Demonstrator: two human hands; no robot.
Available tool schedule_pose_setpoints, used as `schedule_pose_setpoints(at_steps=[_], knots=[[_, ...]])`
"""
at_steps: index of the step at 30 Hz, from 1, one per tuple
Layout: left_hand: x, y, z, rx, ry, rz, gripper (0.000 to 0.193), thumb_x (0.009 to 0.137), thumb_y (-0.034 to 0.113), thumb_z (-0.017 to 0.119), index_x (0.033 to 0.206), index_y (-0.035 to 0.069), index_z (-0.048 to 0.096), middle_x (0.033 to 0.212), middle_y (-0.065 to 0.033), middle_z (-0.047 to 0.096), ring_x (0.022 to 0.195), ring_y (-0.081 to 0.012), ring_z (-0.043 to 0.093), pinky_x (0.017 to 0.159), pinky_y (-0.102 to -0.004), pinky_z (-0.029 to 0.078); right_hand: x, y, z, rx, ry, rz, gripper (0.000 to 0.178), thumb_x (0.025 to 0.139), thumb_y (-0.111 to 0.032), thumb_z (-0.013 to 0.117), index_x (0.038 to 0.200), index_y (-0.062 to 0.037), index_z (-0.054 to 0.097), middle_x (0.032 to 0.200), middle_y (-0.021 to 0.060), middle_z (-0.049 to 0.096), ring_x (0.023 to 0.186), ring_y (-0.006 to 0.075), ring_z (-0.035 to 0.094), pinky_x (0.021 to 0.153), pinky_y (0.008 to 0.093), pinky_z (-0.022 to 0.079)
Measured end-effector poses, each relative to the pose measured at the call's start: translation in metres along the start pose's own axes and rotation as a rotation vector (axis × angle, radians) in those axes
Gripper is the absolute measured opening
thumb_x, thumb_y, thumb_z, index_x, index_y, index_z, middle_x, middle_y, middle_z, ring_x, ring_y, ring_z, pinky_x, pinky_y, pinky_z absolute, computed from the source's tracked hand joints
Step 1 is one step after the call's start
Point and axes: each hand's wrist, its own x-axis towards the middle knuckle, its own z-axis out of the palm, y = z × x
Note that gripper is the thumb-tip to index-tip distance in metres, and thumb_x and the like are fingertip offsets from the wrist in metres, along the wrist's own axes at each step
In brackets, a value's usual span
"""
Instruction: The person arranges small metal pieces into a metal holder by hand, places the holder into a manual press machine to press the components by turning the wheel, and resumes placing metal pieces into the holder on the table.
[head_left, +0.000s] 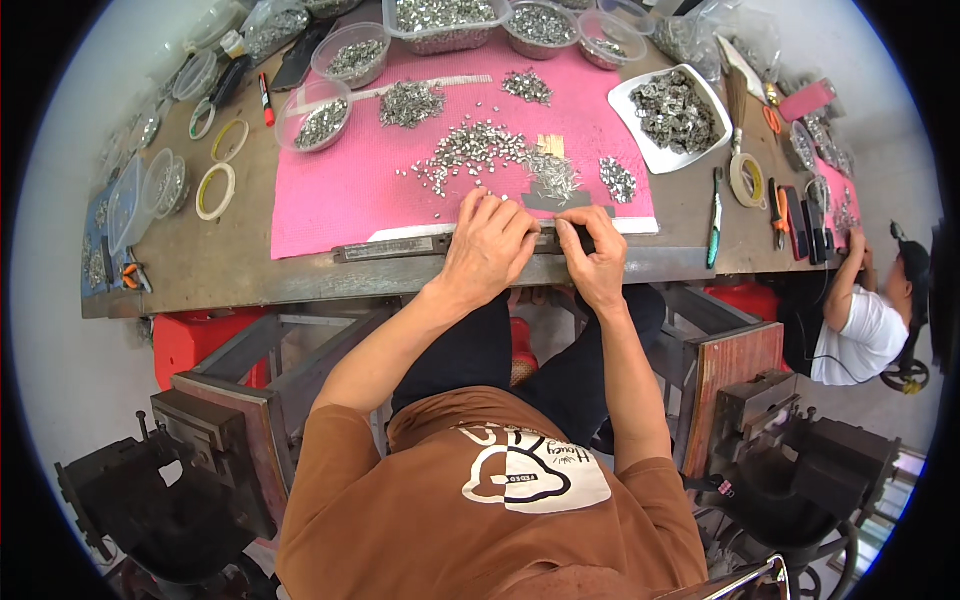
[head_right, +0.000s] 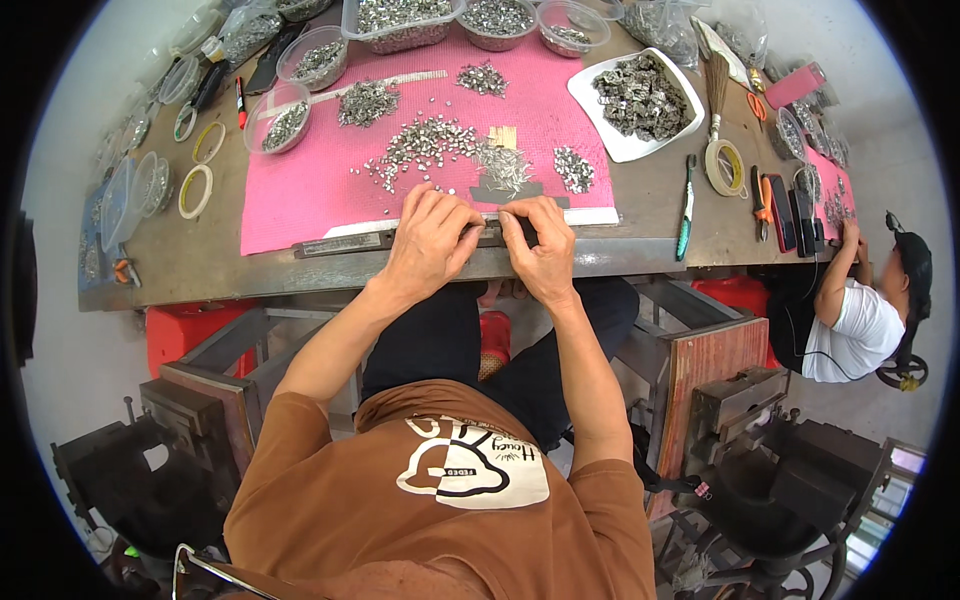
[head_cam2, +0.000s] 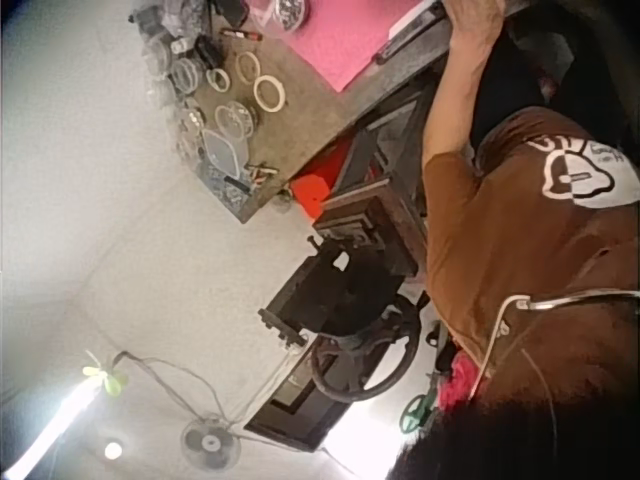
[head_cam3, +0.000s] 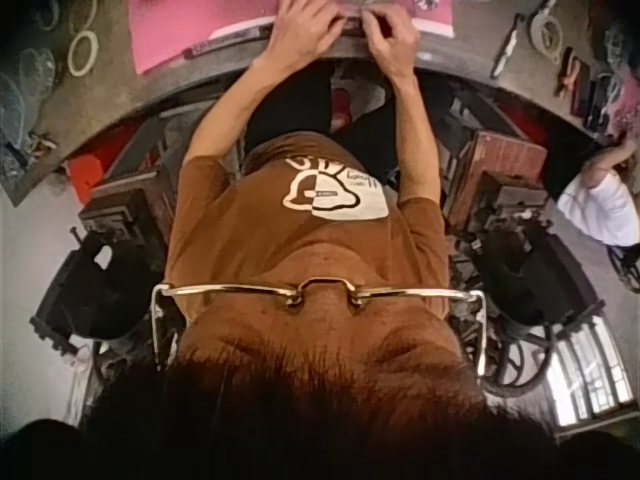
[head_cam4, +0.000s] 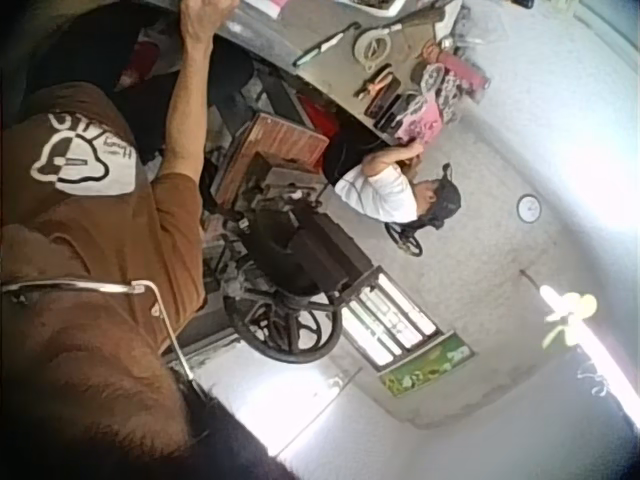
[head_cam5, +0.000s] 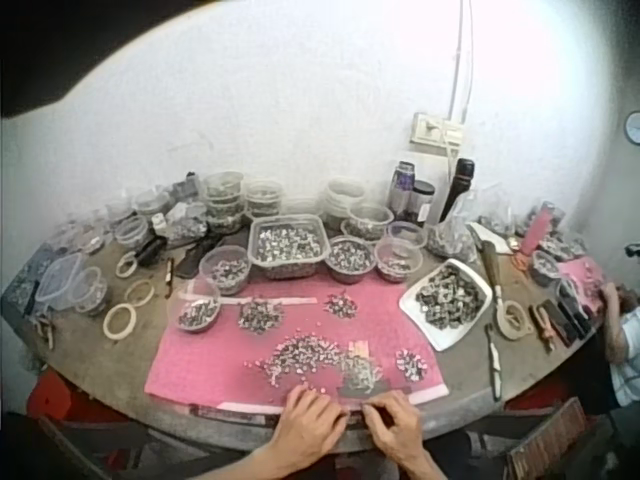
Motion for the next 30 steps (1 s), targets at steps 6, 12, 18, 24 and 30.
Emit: schedule_pose_setpoints(at_steps=[6, 12, 18, 24, 30], knots=[[-0.001, 0.003, 0.001, 0.074, -0.016, 0.008, 0.015, 0.083, 0.009, 0.075, 0.096, 0.008, 0.068, 0.095, -0.0057, 0.064, 0.095, -0.0256, 0.061, 0.108, -0.0524, 0.039, 0.001, -0.002, 0.0, -0.016, -0.006, -0.026, 0.007, 0.086, 0.0, 0.072, 0.092, -0.0016, 0.069, 0.086, 0.009, 0.067, 0.082, 0.0265, 0.063, 0.076, 0.0362, 0.048], [-0.009, -0.006, -0.01, -0.029, -0.009, 0.029, 0.019, 0.084, 0.012, 0.076, 0.102, 0.011, 0.074, 0.099, -0.0032, 0.066, 0.1, -0.0241, 0.063, 0.114, -0.0552, 0.034, -0.001, -0.001, 0.0, -0.014, -0.014, -0.022, 0.008, 0.086, 0.0, 0.072, 0.093, -0.0015, 0.069, 0.087, 0.0095, 0.067, 0.083, 0.0274, 0.063, 0.077, 0.0369, 0.049], [-0.041, -0.021, -0.054, 0.145, 0.033, -0.145, 0.042, 0.081, 0.033, 0.081, 0.111, 0.007, 0.067, 0.103, -0.0081, 0.059, 0.102, -0.0284, 0.054, 0.097, -0.0466, 0.037, -0.009, -0.002, -0.016, -0.164, -0.084, -0.15, 0.028, 0.082, -0.005, 0.077, 0.108, -0.0003, 0.068, 0.105, 0.0137, 0.064, 0.097, 0.0321, 0.06, 0.086, 0.0399, 0.048], [-0.056, -0.032, -0.058, 0.02, -0.022, -0.231, 0.044, 0.079, 0.033, 0.083, 0.109, 0.006, 0.067, 0.099, -0.0071, 0.054, 0.095, -0.027, 0.051, 0.087, -0.0415, 0.037, -0.015, -0.001, -0.011, -0.267, -0.154, -0.2, 0.041, 0.079, -0.009, 0.081, 0.115, 0.0001, 0.066, 0.111, 0.0143, 0.062, 0.103, 0.0337, 0.058, 0.089, 0.0428, 0.048], [-0.056, -0.037, -0.06, 0.0, -0.007, -0.231, 0.041, 0.079, 0.032, 0.083, 0.107, 0.007, 0.067, 0.097, -0.0071, 0.055, 0.095, -0.0266, 0.051, 0.088, -0.0417, 0.036, -0.006, -0.008, -0.012, -0.272, -0.2, -0.235, 0.036, 0.08, -0.009, 0.08, 0.112, -0.0004, 0.068, 0.106, 0.013, 0.062, 0.099, 0.0326, 0.058, 0.086, 0.0428, 0.047]])
